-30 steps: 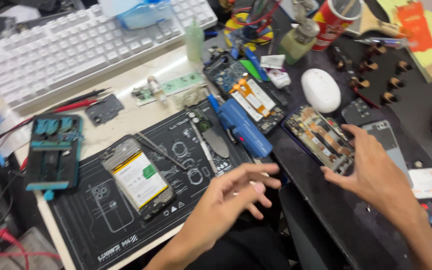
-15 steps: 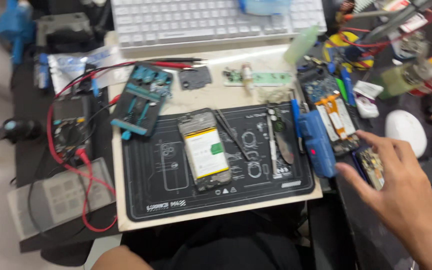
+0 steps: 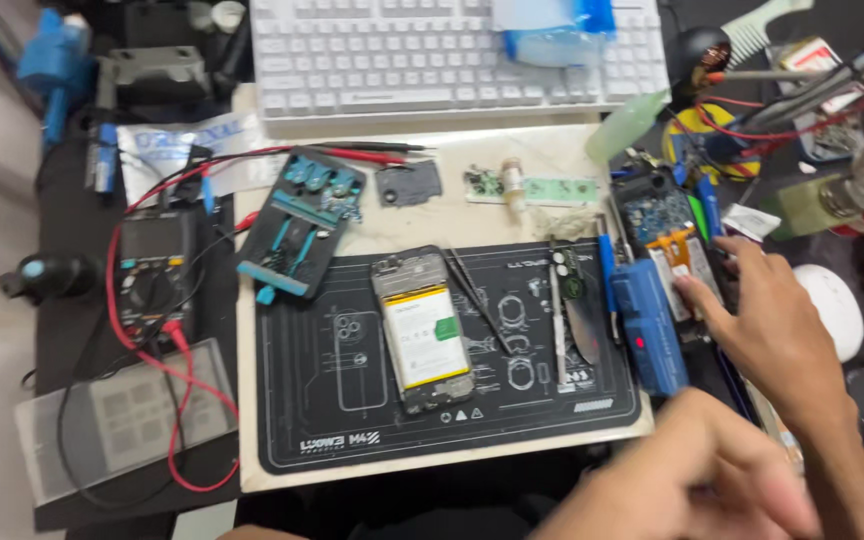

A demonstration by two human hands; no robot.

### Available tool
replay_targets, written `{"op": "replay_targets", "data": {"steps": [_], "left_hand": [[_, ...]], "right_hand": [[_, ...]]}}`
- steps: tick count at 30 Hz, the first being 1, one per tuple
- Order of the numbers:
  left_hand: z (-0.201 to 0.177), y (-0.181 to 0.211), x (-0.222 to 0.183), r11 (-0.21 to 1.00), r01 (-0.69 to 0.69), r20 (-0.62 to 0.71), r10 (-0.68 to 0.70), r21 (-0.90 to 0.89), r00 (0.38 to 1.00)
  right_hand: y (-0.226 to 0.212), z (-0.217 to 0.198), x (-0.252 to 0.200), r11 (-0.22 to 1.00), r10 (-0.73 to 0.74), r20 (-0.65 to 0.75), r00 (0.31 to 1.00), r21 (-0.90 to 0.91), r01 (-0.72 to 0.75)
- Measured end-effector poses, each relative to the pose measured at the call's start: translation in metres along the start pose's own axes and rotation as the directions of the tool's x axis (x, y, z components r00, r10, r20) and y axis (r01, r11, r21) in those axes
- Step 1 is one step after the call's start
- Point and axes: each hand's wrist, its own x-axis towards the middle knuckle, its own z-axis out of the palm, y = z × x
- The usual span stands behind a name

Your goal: The person disassembles a phone by removing screws with a driver, prying the screen from the frame, and handling internal components like the motherboard and battery.

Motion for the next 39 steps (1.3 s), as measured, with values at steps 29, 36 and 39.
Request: {"op": "replay_targets", "data": {"steps": [29, 36, 39], "left_hand": [[-0.063, 0.090, 0.017, 0.834, 0.091, -0.388, 0.154, 0.545, 0.909], [-0.063, 0.095, 0.015, 0.818, 0.111, -0.424, 0.172, 0.565, 0.889], [-0.065, 0.093, 0.018, 0.816, 0.113, -0.419, 0.169, 0.568, 0.892]], "right_hand": [[0.000, -0.012, 0.022, 0.965, 0.104, 0.125, 0.987, 0.227, -0.130], [-0.010, -0.020, 0.018, 0.964, 0.081, 0.079, 0.994, 0.249, -0.098], [-0.010, -0.019, 0.017, 0.950, 0.147, 0.136, 0.980, 0.255, -0.178]]}}
